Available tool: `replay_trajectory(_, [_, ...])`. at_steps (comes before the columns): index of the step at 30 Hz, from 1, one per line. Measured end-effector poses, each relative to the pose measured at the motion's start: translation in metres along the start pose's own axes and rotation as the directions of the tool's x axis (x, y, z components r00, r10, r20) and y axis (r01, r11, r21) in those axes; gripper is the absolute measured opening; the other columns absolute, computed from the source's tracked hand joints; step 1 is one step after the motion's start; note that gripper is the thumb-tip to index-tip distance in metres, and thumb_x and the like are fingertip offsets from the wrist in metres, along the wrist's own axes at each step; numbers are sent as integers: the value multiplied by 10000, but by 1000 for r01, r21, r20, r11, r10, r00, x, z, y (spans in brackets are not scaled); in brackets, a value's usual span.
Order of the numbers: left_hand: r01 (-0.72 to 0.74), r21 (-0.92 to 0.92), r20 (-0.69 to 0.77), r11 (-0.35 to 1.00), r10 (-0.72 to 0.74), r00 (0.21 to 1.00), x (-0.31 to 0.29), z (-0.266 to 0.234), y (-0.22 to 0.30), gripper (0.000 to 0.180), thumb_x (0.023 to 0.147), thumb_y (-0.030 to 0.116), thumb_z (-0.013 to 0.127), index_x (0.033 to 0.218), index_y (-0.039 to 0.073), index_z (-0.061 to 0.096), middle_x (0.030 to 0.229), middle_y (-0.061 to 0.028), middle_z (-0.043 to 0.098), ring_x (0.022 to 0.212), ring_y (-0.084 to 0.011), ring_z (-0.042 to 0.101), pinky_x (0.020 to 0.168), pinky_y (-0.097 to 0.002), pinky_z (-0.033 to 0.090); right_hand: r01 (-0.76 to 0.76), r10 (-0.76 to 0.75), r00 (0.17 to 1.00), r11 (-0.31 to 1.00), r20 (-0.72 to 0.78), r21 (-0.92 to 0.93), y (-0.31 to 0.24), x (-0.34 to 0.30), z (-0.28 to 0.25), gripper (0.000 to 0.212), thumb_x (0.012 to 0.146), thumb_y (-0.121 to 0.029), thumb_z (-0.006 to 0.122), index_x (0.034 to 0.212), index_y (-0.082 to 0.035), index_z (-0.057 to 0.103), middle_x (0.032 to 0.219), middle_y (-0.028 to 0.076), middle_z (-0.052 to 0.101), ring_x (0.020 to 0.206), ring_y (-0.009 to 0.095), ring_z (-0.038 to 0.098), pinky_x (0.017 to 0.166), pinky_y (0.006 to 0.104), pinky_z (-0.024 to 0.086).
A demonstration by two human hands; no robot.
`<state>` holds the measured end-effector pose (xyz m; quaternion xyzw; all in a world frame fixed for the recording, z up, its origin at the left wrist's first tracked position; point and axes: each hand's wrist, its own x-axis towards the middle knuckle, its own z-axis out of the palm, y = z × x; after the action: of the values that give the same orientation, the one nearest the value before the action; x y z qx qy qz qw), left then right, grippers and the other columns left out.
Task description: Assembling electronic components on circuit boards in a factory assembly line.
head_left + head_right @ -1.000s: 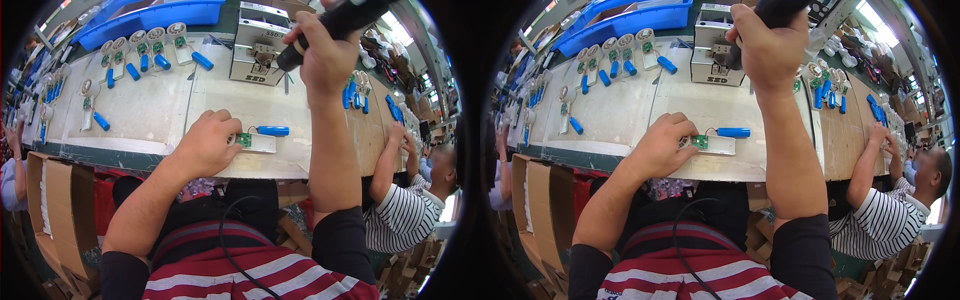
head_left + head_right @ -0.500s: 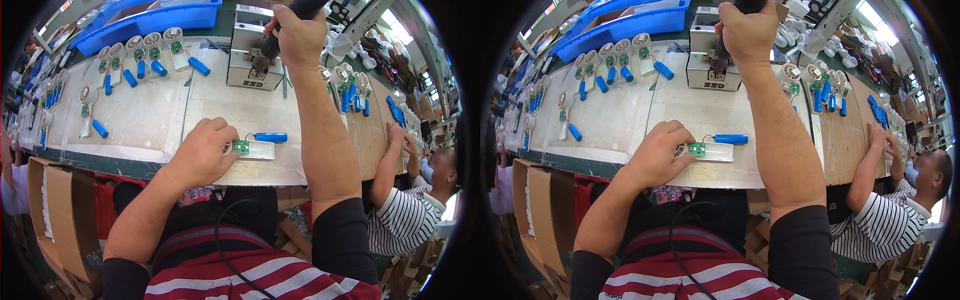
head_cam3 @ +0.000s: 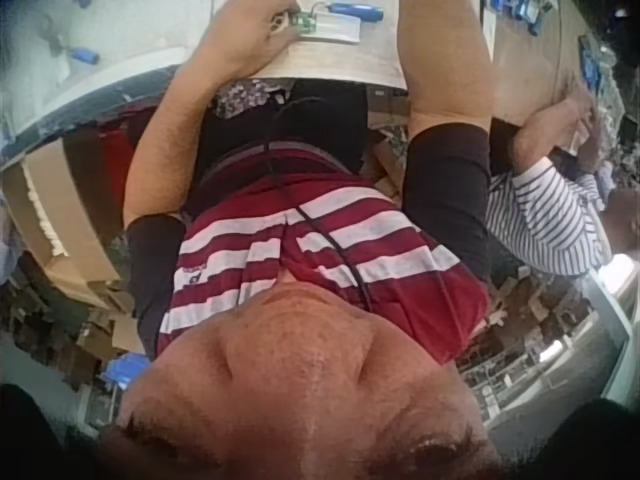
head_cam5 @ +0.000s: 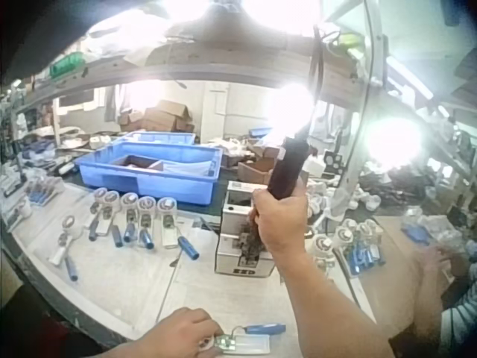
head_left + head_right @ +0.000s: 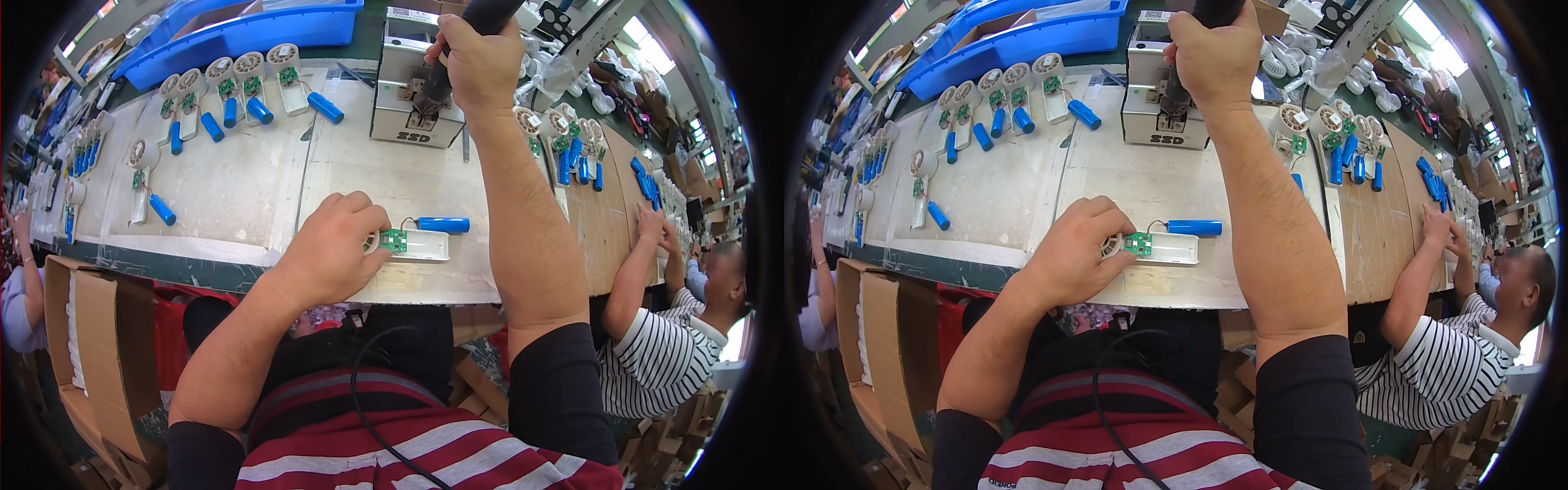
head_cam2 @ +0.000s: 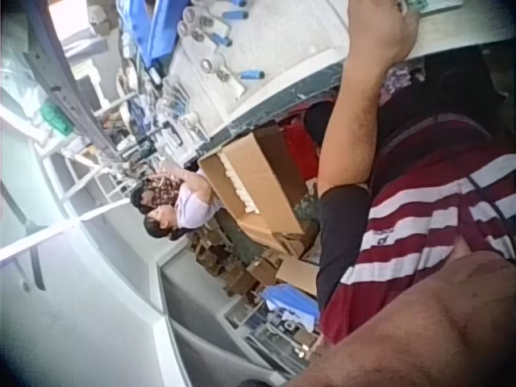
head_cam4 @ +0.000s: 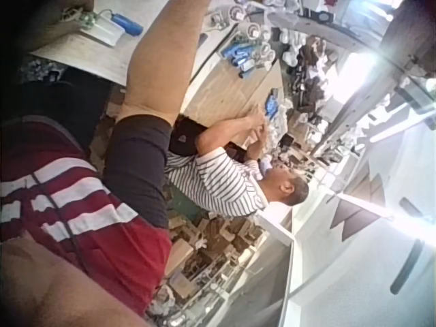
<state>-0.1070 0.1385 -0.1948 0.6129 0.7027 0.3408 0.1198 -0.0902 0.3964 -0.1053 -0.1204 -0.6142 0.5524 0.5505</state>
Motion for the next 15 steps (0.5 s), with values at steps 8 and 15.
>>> replay_trajectory(8, [27,-3,23,1000,-27,999,0,-2,2,253,846,126,834,1063,54,727,1035,-129,664,989,-358,629,904,-448,521,6,-10,999,996,42,86,-12,-2,-1,300,919,30,655,1201,-13,564,768,54,607,503,150,592,453,299,491])
replay_trajectory(15, [23,-2,22,1000,-23,999,2,-1,2,247,848,127,832,1057,50,725,1031,-131,664,988,-360,630,906,-452,520,5,-6,1000,996,5,87,-10,-2,0,302,912,45,630,1198,-22,560,793,43,596,499,144,579,452,294,497])
